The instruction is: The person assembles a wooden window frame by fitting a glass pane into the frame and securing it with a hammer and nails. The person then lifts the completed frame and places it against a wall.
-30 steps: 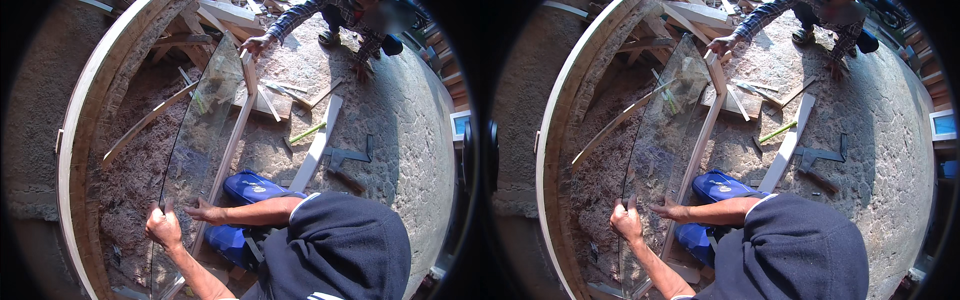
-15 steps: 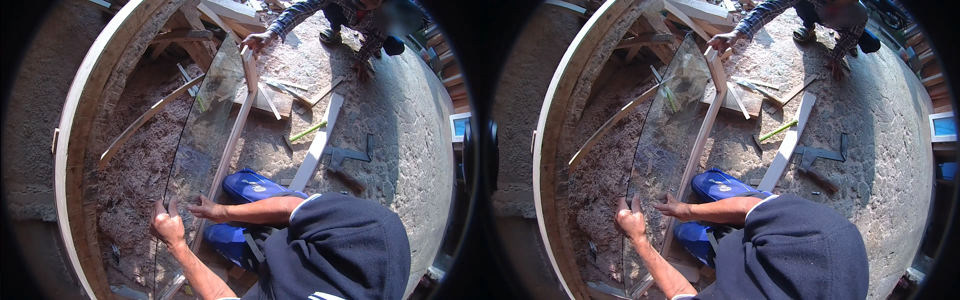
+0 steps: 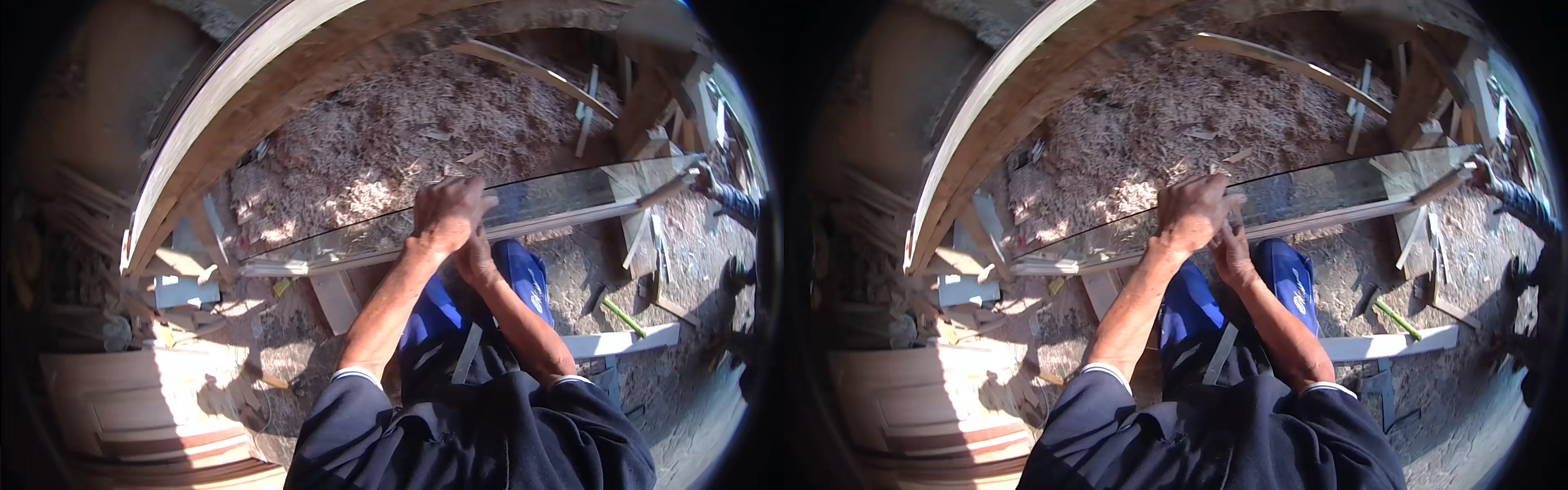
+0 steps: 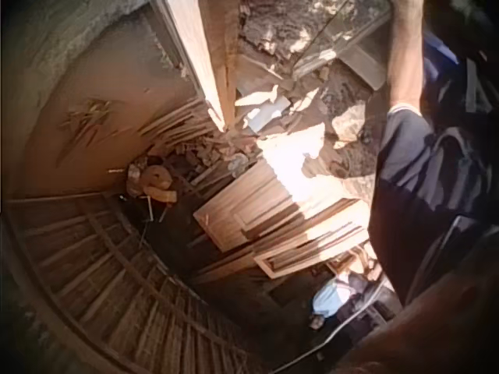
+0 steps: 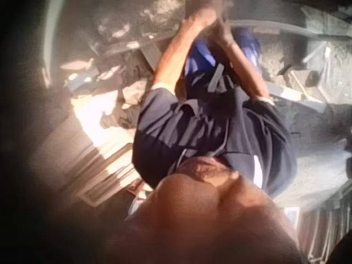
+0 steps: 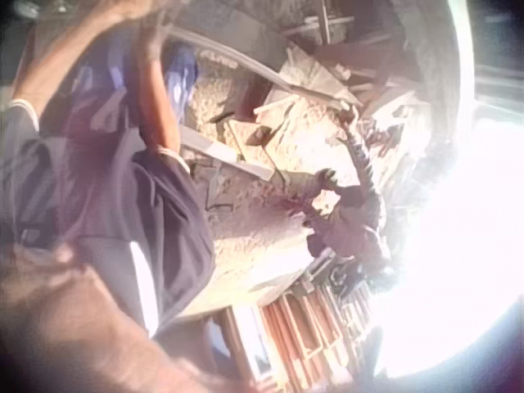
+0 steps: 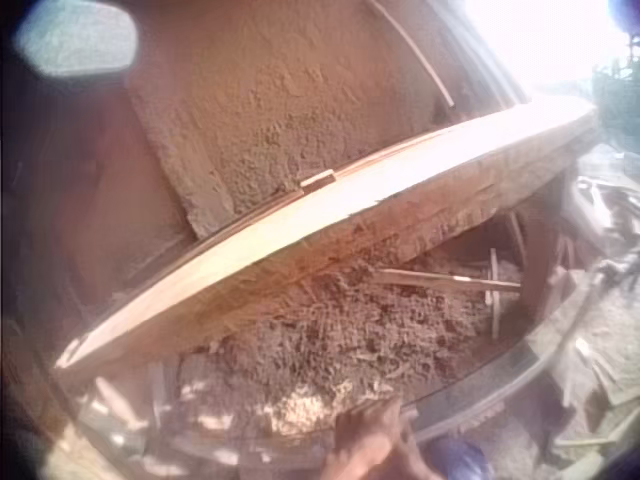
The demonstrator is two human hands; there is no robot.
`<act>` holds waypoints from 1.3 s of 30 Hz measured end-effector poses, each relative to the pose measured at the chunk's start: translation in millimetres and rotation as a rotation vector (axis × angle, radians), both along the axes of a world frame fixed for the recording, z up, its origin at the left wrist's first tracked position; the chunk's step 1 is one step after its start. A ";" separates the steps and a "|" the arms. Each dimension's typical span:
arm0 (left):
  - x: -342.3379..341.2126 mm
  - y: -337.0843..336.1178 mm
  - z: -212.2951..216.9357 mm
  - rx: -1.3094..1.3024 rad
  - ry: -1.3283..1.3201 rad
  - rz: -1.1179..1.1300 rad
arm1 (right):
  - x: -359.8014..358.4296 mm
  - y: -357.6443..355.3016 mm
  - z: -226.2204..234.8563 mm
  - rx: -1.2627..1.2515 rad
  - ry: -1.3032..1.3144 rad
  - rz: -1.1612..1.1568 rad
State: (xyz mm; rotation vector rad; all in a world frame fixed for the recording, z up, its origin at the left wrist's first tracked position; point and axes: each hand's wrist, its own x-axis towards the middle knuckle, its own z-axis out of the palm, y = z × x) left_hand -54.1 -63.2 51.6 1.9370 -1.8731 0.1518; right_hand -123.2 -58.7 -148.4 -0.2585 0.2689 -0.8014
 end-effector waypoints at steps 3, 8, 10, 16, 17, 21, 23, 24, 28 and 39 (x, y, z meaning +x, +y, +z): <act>-1.5 -3.2 -3.7 0.017 0.006 0.007 | -1.9 -5.4 -9.2 0.058 -0.006 0.080; -2.8 -5.1 -2.6 0.043 -0.009 0.028 | -1.8 -4.5 -18.2 0.020 0.034 0.113; -3.9 -5.3 -3.2 0.068 -0.006 0.029 | -2.1 -3.5 -19.8 0.006 0.068 0.113; -5.8 -4.2 -2.5 0.003 -0.004 -0.001 | -7.0 -1.5 -12.5 0.003 0.052 0.127; -5.8 -4.2 -0.5 0.006 -0.005 -0.008 | -7.7 -0.9 -9.3 0.002 0.055 0.131; -7.0 -7.5 9.7 -0.004 0.011 -0.021 | -8.0 1.0 3.6 0.019 0.067 0.143; -6.7 -10.1 15.3 -0.011 -0.006 -0.019 | -6.2 0.8 8.0 0.019 0.063 0.145; -6.8 -11.2 18.0 -0.018 -0.027 -0.021 | -5.5 1.1 9.5 0.013 0.065 0.142; -10.0 -12.3 28.0 -0.041 -0.056 -0.036 | -4.1 4.6 12.6 0.041 0.035 0.146; -16.3 -16.3 65.0 0.078 -0.121 -0.039 | -0.7 12.6 26.0 -0.028 -0.045 0.166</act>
